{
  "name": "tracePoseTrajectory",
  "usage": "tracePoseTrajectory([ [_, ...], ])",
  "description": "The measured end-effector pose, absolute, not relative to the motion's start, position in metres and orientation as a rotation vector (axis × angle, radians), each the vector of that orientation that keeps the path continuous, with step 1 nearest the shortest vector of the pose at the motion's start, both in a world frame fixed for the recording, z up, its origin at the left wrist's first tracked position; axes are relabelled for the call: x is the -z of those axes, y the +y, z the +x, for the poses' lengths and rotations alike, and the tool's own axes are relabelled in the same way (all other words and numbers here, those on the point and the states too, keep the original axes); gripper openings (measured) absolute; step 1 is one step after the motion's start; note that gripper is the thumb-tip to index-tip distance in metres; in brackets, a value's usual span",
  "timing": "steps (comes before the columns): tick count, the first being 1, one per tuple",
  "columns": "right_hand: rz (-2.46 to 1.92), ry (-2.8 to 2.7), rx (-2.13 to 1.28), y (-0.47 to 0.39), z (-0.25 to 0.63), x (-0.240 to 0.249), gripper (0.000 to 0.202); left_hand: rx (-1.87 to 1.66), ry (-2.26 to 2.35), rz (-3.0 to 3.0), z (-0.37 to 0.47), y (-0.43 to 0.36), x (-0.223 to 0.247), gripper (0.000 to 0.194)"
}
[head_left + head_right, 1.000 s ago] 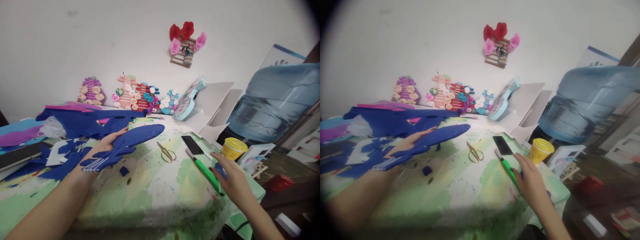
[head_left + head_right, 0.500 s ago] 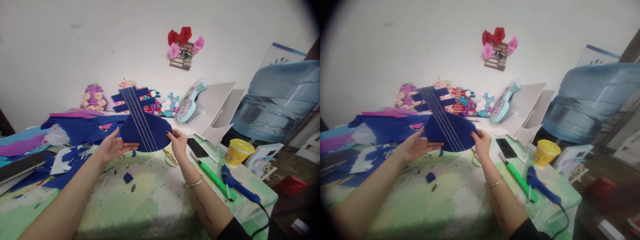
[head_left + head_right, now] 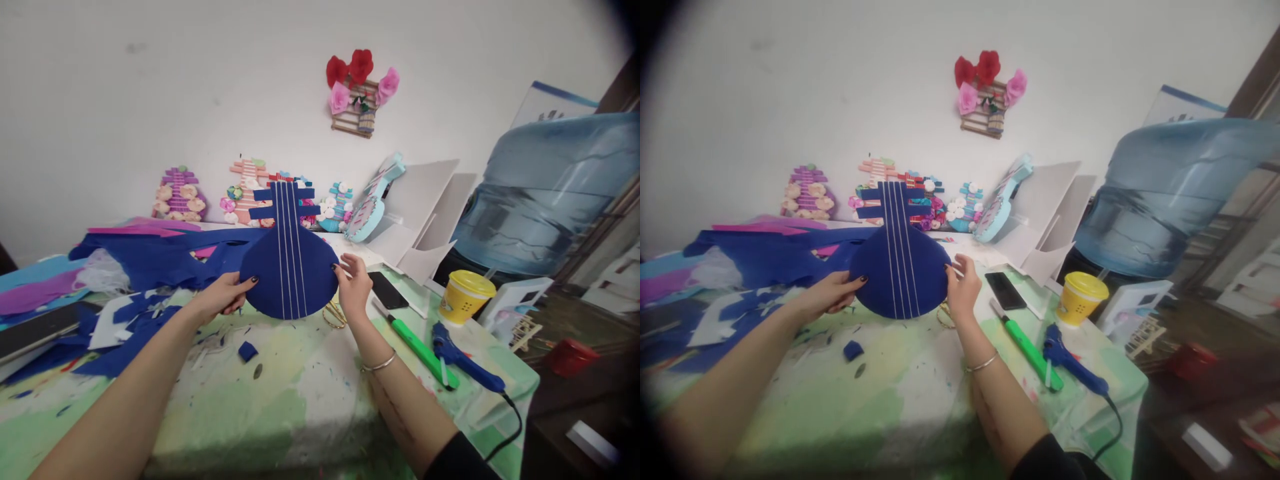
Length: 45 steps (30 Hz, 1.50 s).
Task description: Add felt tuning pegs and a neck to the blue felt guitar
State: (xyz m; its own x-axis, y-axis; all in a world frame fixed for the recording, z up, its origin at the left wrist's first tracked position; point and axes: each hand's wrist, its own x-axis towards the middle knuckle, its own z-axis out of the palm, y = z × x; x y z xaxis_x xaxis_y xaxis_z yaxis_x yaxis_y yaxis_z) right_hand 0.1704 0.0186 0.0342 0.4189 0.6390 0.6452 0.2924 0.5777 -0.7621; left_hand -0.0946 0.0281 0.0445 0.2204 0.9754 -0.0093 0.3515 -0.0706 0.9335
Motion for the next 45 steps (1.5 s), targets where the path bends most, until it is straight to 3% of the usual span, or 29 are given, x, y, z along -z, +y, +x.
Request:
tracePoseTrajectory([
  [4, -0.954, -1.260, 0.153, 0.015, 0.166, -0.040, 0.022, -0.854, 1.250, 1.659, -0.095, 0.029, -0.044, 0.050],
  [8, -0.954, -1.283, 0.265, 0.014, 0.160, -0.043, 0.020, -0.853, 1.241, 1.708, -0.093, 0.026, -0.047, 0.049],
  [18, -1.001, -1.114, -0.070, 0.024, 0.165, -0.050, 0.013, -0.835, 1.240, 1.750, -0.089, 0.019, -0.054, 0.051],
  [22, -1.026, -1.143, -0.021, 0.026, 0.170, -0.055, 0.010, -0.832, 1.217, 1.741, -0.090, 0.020, -0.052, 0.045],
  [29, -1.001, -1.176, 0.148, 0.025, 0.171, -0.059, 0.011, -0.740, 1.228, 1.825, -0.089, 0.018, -0.055, 0.058],
  [39, -0.966, -0.938, 0.005, 0.026, 0.192, -0.066, 0.022, -0.810, 1.246, 1.690, -0.086, 0.018, -0.055, 0.043],
  [44, -0.931, -1.240, 0.161, 0.013, 0.173, -0.077, 0.020, -0.802, 1.238, 1.709, -0.085, 0.017, -0.055, 0.042],
  [45, -0.930, -1.305, 0.162, 0.012, 0.167, -0.080, 0.027, -0.800, 1.247, 1.718, -0.085, 0.017, -0.055, 0.044],
])
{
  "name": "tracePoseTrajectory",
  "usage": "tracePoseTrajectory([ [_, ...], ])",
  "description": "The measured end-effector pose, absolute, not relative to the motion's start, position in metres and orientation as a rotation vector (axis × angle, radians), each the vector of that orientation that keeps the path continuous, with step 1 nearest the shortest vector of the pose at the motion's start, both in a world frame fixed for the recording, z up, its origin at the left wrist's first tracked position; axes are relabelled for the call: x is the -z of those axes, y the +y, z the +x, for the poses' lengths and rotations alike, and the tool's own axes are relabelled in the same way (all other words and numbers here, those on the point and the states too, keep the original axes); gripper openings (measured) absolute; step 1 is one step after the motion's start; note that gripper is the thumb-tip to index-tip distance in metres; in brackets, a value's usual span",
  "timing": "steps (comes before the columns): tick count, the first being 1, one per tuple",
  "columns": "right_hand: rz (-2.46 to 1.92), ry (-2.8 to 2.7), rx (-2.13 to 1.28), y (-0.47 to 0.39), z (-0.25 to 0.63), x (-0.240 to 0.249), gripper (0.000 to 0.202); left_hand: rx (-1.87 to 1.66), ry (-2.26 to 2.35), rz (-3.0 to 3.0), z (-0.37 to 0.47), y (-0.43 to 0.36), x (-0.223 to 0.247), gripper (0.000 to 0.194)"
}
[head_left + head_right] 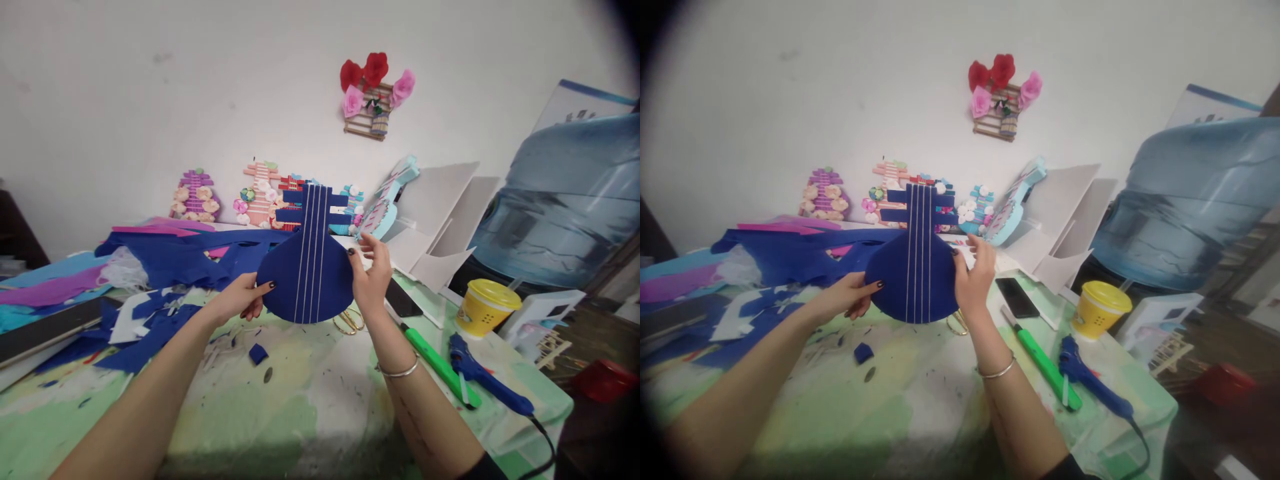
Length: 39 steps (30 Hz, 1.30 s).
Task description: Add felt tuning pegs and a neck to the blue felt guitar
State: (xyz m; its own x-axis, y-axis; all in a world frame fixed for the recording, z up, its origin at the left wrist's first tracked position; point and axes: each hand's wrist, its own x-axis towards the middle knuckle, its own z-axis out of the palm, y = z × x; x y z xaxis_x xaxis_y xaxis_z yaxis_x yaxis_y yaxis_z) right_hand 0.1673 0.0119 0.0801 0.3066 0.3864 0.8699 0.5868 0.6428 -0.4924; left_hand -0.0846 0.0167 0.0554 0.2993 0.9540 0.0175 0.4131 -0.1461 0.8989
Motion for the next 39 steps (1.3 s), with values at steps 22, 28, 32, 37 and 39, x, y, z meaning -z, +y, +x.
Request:
tracePoseTrajectory([
  [22, -0.923, -1.395, 0.395, 0.016, 0.141, -0.084, 0.019, -0.713, 1.321, 1.837, -0.082, 0.011, -0.066, 0.059],
  [28, -0.881, -1.401, 0.236, 0.025, 0.146, -0.083, 0.013, -0.711, 1.265, 1.806, -0.088, 0.015, -0.061, 0.050],
  [32, -0.895, -1.389, 0.141, 0.033, 0.153, -0.088, 0.013, -0.681, 1.223, 1.807, -0.098, 0.025, -0.052, 0.031],
  [37, -0.926, -1.333, -0.036, 0.044, 0.168, -0.102, 0.012, -0.839, 1.216, 1.882, -0.106, 0.043, -0.040, 0.027],
  [39, -0.886, -1.233, -0.099, 0.045, 0.176, -0.104, 0.012, -0.896, 1.201, 1.797, -0.107, 0.050, -0.033, 0.028],
])
